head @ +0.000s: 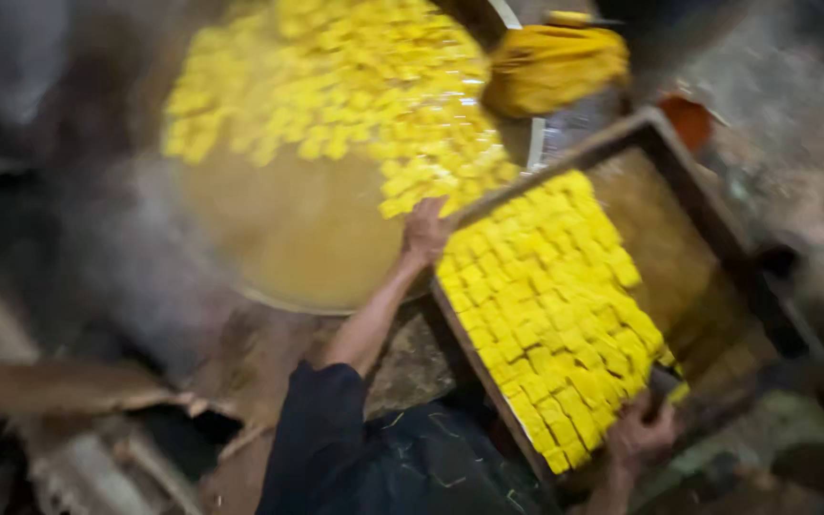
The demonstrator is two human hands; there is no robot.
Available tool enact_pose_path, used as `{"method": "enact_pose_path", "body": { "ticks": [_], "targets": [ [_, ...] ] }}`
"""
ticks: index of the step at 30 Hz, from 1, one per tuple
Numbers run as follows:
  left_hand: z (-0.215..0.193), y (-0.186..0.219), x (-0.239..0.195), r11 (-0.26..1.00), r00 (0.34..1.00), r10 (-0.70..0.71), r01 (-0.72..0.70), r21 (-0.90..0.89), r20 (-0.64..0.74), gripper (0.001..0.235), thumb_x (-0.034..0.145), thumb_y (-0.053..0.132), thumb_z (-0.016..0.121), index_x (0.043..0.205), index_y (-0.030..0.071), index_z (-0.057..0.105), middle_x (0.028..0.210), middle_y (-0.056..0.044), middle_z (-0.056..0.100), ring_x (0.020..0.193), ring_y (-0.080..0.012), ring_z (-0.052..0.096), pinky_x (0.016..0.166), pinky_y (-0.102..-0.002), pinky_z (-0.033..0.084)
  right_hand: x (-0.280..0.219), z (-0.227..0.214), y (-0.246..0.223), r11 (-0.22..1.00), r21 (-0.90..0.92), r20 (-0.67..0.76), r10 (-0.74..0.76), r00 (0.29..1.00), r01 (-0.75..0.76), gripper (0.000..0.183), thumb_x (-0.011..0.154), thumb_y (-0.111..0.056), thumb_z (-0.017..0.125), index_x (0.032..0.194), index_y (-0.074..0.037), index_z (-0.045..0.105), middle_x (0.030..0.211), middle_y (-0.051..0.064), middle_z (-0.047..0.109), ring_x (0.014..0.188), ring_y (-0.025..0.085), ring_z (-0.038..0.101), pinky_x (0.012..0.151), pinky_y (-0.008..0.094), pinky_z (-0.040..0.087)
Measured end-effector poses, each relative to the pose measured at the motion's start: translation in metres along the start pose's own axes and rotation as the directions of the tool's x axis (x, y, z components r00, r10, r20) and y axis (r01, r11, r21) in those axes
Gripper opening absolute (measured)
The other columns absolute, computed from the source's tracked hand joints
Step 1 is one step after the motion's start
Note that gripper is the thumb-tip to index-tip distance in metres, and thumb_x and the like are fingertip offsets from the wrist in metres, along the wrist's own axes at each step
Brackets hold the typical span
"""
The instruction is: The person uses a slotted metal tool to scoop yellow tofu cubes from a large steaming pot and arranges them in a rectangular tray. The person repeatedly transfers batches of tofu from the pot to the tray, filling the tray with neatly aligned cubes.
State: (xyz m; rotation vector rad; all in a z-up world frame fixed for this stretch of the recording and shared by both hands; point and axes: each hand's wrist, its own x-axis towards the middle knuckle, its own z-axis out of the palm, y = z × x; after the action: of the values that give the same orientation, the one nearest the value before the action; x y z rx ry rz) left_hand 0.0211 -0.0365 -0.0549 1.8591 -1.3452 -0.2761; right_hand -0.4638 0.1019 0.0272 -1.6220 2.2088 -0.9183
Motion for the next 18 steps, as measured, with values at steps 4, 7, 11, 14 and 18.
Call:
{"method": "enact_pose_path", "body": {
  "ticks": [4, 7, 11, 14, 18],
  "targets": [
    [-0.061, -0.051, -0.062, 0.992, 0.975, -0.117, 0.123, 0.020, -0.191, 0.046, 0.086, 0.028, 0.074, 0.121, 0.000, 0.064, 0.118, -0.023, 0.065, 0.110, -0.0420, 0.060, 0.095, -0.052, 0.049, -0.009, 0.104, -0.115, 0.860, 0.495, 0.453, -0.132, 0.882, -0.126, 0.030, 0.105, -0.032, 0.063, 0.113, -0.003, 0.062, 0.081, -0.003, 0.062, 0.067, 0.008, 0.058, 0.057, 0.026, 0.050],
    [-0.142, -0.097, -0.129, 0.905, 0.913, -0.343, 0.384, 0.181, -0.222, 0.048, 0.083, 0.024, 0.077, 0.121, -0.001, 0.063, 0.117, -0.027, 0.063, 0.112, -0.0459, 0.056, 0.097, -0.055, 0.046, -0.041, 0.182, -0.182, 0.799, 0.514, 0.702, -0.182, 0.688, -0.313, 0.037, 0.108, -0.033, 0.059, 0.088, -0.003, 0.059, 0.066, 0.000, 0.053, 0.055, 0.010, 0.047, 0.048, 0.028, 0.039],
    [-0.236, -0.116, -0.237, 0.662, 0.735, -0.652, 0.672, 0.333, -0.189, 0.097, 0.071, 0.036, 0.088, 0.148, 0.004, 0.039, 0.150, -0.029, 0.036, 0.138, -0.0517, 0.033, 0.109, -0.062, 0.032, -0.093, 0.270, -0.243, 0.906, 0.278, 0.896, -0.126, 0.426, -0.318, 0.048, 0.107, -0.041, 0.057, 0.084, 0.002, 0.061, 0.063, 0.004, 0.054, 0.053, 0.015, 0.051, 0.048, 0.032, 0.040],
    [-0.254, -0.109, -0.274, 0.626, 0.712, -0.683, 0.685, 0.374, -0.162, 0.123, 0.060, 0.050, 0.092, 0.156, 0.008, 0.029, 0.163, -0.027, 0.013, 0.148, -0.0562, 0.015, 0.115, -0.071, 0.020, -0.123, 0.320, -0.260, 0.974, 0.227, 0.826, -0.190, 0.530, -0.004, 0.048, 0.100, -0.046, 0.059, 0.089, -0.001, 0.068, 0.064, 0.007, 0.063, 0.057, 0.015, 0.060, 0.054, 0.031, 0.046],
    [-0.251, -0.097, -0.274, 0.554, 0.673, -0.728, 0.688, 0.468, -0.127, 0.122, 0.062, 0.054, 0.090, 0.156, 0.010, 0.026, 0.163, -0.026, 0.013, 0.148, -0.0551, 0.014, 0.116, -0.072, 0.018, -0.145, 0.375, -0.264, 0.978, 0.142, 0.879, -0.054, 0.474, -0.153, 0.051, 0.098, -0.048, 0.057, 0.082, -0.001, 0.071, 0.062, 0.006, 0.066, 0.054, 0.015, 0.063, 0.052, 0.032, 0.048]
  ]
}}
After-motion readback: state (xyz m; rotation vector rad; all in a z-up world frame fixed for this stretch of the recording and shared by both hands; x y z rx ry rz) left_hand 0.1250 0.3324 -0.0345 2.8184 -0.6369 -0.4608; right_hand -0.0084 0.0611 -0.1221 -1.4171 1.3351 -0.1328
